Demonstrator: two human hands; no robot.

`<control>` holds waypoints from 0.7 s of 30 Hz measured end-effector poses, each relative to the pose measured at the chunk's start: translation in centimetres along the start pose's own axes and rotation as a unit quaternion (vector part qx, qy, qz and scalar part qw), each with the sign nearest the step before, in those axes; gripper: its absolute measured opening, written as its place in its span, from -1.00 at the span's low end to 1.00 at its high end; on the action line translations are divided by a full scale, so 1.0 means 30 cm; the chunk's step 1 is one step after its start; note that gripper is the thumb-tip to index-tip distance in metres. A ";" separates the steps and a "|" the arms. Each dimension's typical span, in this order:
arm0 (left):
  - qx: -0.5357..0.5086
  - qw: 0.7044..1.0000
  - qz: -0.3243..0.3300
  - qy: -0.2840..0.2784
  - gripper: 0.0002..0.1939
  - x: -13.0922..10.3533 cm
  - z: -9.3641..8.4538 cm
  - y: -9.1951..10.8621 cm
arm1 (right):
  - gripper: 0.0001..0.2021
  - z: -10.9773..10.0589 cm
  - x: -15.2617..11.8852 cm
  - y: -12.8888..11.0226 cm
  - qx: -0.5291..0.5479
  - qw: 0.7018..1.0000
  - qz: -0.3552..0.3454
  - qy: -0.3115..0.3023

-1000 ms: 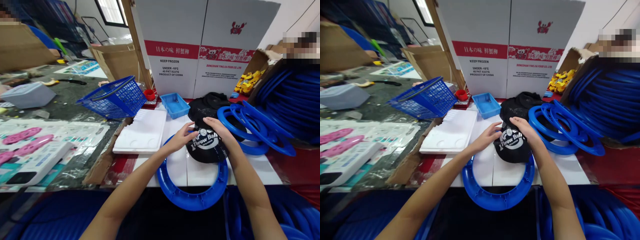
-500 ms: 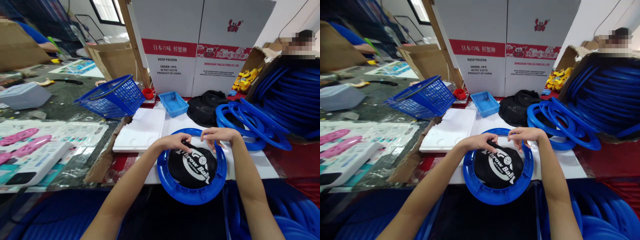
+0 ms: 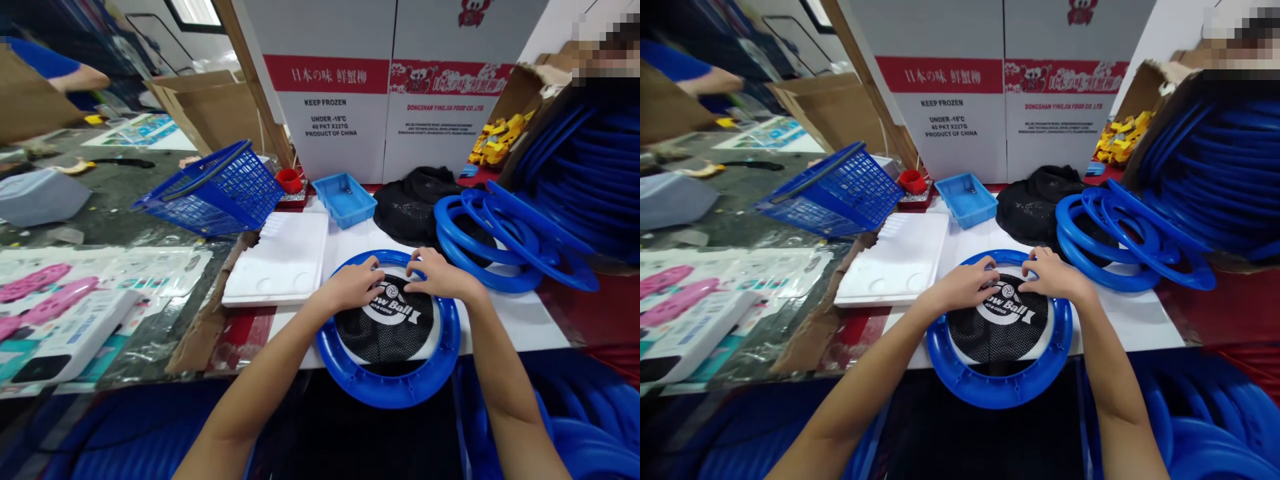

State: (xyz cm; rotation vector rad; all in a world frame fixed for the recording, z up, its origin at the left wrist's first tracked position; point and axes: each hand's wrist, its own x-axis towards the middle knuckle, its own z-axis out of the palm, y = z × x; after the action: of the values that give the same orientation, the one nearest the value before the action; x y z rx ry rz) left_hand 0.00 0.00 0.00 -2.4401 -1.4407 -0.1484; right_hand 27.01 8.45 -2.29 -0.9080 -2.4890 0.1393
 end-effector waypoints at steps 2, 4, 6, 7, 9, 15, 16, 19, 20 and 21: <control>0.001 1.000 0.000 -0.011 -0.62 -0.013 -0.018 0.010 | -0.78 0.008 -0.004 -0.020 -0.030 0.999 0.010 -0.013; -0.002 1.000 0.014 -0.028 -0.61 -0.026 -0.040 0.022 | -0.79 0.005 -0.011 -0.036 -0.033 0.999 0.007 -0.033; -0.011 0.999 0.037 -0.037 -0.62 -0.039 -0.063 0.036 | -0.77 -0.004 -0.017 -0.052 -0.024 0.998 0.001 -0.057; -0.018 0.998 0.047 -0.040 -0.62 -0.044 -0.074 0.043 | -0.76 -0.009 -0.019 -0.059 -0.021 0.997 0.000 -0.069; -0.038 0.996 0.063 -0.044 -0.51 -0.050 -0.091 0.055 | -0.77 -0.023 -0.021 -0.070 -0.020 0.996 -0.004 -0.087; -0.061 0.997 -0.012 -0.045 -0.57 -0.028 -0.099 0.068 | -0.80 -0.076 -0.014 -0.081 0.019 0.992 -0.044 -0.117; -0.046 0.998 -0.025 -0.043 -0.58 -0.023 -0.097 0.067 | -0.77 -0.082 -0.009 -0.082 0.029 0.992 -0.041 -0.115; -0.023 0.999 -0.030 -0.032 -0.63 -0.013 -0.091 0.054 | -0.70 -0.081 0.019 -0.089 0.052 0.994 -0.024 -0.094; -0.028 0.999 -0.029 -0.027 -0.63 -0.010 -0.089 0.046 | -0.72 -0.075 0.031 -0.093 0.052 0.995 -0.021 -0.085; -0.039 0.999 -0.026 -0.023 -0.61 -0.007 -0.086 0.037 | -0.76 -0.065 0.045 -0.097 0.050 0.996 -0.019 -0.075</control>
State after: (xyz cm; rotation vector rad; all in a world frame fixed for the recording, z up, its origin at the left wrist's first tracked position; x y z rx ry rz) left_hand 1.04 -1.47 2.18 -2.4843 -1.5454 -0.1637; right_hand 25.35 6.91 0.73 -0.8373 -2.6078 0.3269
